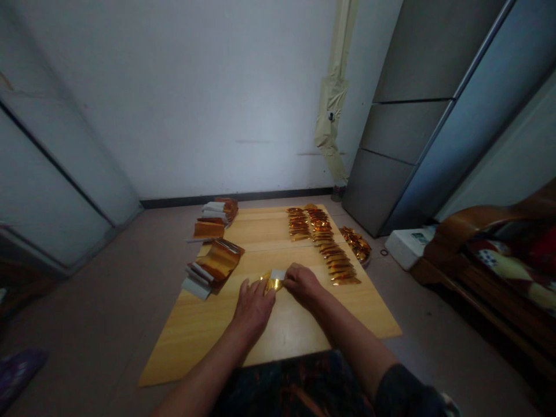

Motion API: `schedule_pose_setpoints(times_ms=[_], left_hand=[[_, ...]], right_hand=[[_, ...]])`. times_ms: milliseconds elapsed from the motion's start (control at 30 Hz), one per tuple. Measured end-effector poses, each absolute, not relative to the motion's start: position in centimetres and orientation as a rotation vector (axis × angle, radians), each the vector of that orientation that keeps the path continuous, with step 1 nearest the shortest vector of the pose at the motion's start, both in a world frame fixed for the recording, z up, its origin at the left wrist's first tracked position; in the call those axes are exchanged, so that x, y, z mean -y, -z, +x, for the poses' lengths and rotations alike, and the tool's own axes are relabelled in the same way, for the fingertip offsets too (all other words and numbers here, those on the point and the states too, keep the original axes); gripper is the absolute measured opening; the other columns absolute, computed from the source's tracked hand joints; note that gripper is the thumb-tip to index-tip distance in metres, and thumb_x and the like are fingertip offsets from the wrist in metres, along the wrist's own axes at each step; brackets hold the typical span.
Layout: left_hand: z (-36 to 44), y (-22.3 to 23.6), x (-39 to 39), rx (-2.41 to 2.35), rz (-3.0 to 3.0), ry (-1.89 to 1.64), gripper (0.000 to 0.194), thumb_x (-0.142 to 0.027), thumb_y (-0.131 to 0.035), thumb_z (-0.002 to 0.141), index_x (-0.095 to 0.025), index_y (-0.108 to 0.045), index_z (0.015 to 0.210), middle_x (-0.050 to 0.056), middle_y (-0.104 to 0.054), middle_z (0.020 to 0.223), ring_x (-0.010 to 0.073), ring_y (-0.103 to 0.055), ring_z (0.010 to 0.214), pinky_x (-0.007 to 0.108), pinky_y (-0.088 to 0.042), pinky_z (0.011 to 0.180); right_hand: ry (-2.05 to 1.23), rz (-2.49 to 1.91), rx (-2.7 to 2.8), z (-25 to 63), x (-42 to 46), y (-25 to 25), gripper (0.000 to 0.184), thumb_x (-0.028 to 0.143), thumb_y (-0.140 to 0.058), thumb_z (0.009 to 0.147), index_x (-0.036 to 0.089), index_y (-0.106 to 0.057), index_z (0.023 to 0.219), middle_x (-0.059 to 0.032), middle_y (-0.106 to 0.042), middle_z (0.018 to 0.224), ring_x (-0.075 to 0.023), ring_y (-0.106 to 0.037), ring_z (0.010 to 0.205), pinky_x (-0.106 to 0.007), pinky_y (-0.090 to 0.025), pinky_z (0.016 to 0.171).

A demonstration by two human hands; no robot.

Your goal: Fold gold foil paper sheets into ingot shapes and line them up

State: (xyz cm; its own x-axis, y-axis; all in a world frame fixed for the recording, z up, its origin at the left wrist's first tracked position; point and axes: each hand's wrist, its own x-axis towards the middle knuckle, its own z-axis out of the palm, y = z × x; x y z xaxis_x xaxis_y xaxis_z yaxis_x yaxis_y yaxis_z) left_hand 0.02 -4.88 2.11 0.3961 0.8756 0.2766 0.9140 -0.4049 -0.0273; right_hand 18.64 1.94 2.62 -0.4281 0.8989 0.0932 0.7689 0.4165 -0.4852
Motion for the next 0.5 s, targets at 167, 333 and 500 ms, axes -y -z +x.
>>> schedule_pose_setpoints(times_ms=[167,333,500], left_hand=[[0.1,-1.3,4.9,1.624,-2.468,0.303,0.027,-0.021,-0.045,0.094,-0.023,-0.064,0.113,0.013,-0.064,0.124,0.0289,-0.057,0.115,0.057,-0.032,0.105],[0.2,-1.3,5.0,1.668,-2.495,0.296,0.036,-0.021,-0.041,0.095,-0.026,-0.057,0.128,0.013,-0.062,0.127,0.0291,-0.054,0.119,0.058,-0.03,0.106],[0.2,-1.8,5.2,1.698,-2.522,0.19,0.045,-0.016,-0.04,0.094,-0.03,-0.051,0.136,0.014,-0.056,0.137,0.0308,-0.049,0.126,0.06,-0.028,0.107]], right_hand=[[-0.535,-1.605,2.427,18.1,-2.1,-3.6,0.012,0.028,-0.06,0.087,0.019,-0.068,0.088,-0.0027,-0.062,0.093,-0.0137,-0.053,0.082,-0.023,-0.031,0.067],[-0.512,-1.692,2.449,17.7,-2.2,-3.9,0.012,0.026,-0.059,0.086,0.02,-0.068,0.091,-0.0037,-0.063,0.097,-0.0152,-0.056,0.085,-0.024,-0.032,0.067],[-0.532,-1.676,2.455,17.7,-2.5,-3.8,0.012,0.026,-0.059,0.086,0.02,-0.069,0.09,-0.0033,-0.063,0.096,-0.0145,-0.055,0.084,-0.024,-0.032,0.066]])
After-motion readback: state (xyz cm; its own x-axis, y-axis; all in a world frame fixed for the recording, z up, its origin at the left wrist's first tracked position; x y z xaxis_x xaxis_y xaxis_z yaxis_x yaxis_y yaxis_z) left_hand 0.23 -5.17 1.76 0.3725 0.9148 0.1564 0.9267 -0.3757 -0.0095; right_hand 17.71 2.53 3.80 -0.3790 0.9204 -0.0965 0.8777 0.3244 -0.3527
